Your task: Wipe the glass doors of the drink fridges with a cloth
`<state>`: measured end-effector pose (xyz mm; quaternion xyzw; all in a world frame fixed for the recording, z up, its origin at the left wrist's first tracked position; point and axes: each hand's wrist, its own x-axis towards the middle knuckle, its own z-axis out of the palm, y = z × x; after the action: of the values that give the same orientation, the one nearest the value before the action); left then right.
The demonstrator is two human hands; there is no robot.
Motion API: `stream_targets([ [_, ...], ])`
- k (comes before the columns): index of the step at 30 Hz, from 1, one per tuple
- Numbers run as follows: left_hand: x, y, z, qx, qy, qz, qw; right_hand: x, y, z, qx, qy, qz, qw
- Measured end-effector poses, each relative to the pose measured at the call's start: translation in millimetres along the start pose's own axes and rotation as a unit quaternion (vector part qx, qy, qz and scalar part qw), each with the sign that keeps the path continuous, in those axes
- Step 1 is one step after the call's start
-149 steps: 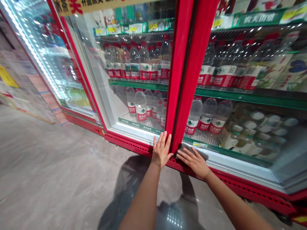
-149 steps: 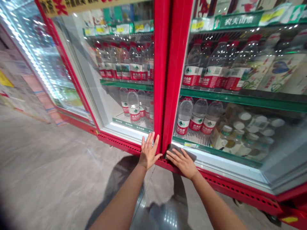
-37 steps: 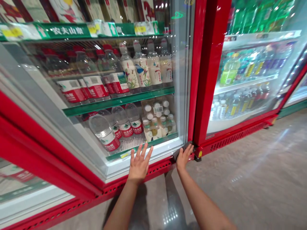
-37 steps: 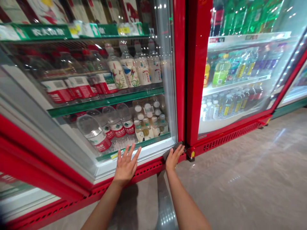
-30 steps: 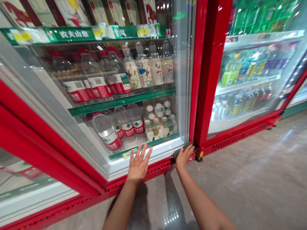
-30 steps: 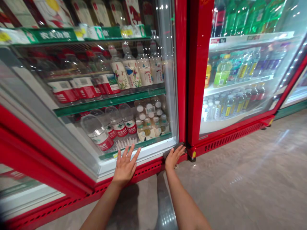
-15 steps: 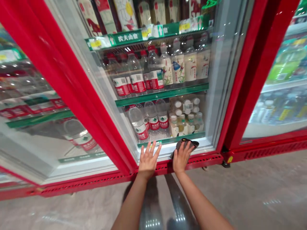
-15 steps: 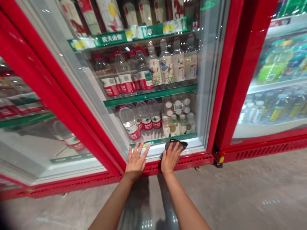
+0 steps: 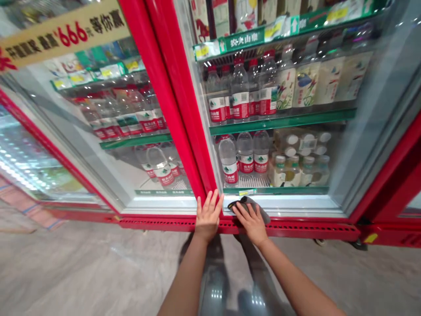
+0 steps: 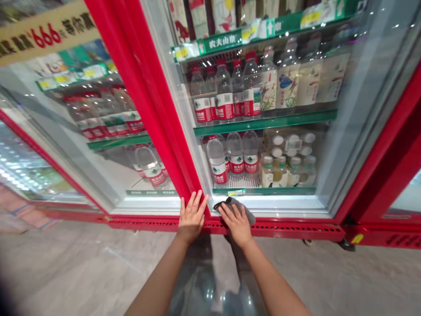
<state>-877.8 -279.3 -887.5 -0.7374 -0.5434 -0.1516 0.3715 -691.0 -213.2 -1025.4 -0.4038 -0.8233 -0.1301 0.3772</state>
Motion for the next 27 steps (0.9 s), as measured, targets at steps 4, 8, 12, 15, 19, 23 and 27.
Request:
stream_targets([
  [4,-12.1,-18.3,-3.6,0.003,0.0,-0.02,1.0,3.8,4.4,-5.1,0.005,-0.035,-0.106,0.994],
  [8,-20.9,-31.7,-4.3,-0.002,0.002,-0.05,0.999,3.1,-3.8,-13.2,-0.003,0.018,-0.133,0.991],
  [12,-24.7,-38.3,-6.0,-0.002,0.001,-0.078,0.997,2.5,-30.1,-7.4,0.024,0.049,-0.25,0.967],
  [15,-25.3,-39.5,-9.0,-0.006,-0.011,-0.087,0.996,9.8,-45.9,4.8,0.025,0.018,-0.314,0.949],
  [19,-25.4,-41.4,-11.7,-0.027,-0.05,-0.082,0.995,30.9,-50.4,10.0,0.015,-0.005,-0.339,0.941],
  [23,-24.6,-44.5,-10.6,-0.036,-0.082,-0.111,0.99,64.8,-42.4,-13.9,-0.007,-0.001,-0.335,0.942],
  [27,-20.3,-45.0,-9.7,-0.042,-0.057,-0.148,0.986,108.9,-32.5,-52.2,-0.036,0.024,-0.332,0.942],
])
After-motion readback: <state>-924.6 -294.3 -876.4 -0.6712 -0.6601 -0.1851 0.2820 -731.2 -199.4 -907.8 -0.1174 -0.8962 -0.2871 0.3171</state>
